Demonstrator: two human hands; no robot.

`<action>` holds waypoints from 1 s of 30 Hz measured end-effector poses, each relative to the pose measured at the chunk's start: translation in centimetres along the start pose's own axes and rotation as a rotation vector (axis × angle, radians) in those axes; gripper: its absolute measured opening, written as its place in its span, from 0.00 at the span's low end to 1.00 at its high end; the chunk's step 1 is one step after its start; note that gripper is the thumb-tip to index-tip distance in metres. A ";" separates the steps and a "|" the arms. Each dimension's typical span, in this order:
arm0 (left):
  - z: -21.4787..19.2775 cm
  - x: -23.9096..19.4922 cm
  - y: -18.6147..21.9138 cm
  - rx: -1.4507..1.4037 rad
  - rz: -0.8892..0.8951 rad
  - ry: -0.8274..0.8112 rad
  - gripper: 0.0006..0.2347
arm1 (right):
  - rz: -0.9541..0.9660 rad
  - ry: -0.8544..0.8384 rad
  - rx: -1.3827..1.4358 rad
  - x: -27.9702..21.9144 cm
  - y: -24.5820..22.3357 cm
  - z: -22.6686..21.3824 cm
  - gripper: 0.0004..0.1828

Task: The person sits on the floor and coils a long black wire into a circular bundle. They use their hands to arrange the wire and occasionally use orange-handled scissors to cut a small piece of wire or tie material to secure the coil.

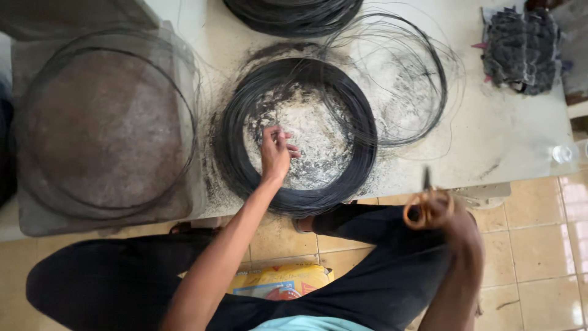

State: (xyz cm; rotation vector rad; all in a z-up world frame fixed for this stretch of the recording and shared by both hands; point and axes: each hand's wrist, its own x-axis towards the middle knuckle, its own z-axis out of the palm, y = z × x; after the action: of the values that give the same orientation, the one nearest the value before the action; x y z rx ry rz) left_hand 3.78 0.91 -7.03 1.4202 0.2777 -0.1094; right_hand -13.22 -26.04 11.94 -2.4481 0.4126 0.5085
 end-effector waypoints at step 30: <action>-1.4 -1.6 0.1 0.114 -0.092 -0.031 0.09 | -0.379 -0.565 -0.370 28.0 -6.6 12.6 0.27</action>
State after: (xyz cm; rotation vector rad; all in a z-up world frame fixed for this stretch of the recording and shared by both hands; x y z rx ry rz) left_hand 2.04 2.20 -6.65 1.5174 0.3149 -0.2257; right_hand 10.78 -18.04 -6.69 -2.4846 -0.4030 1.1357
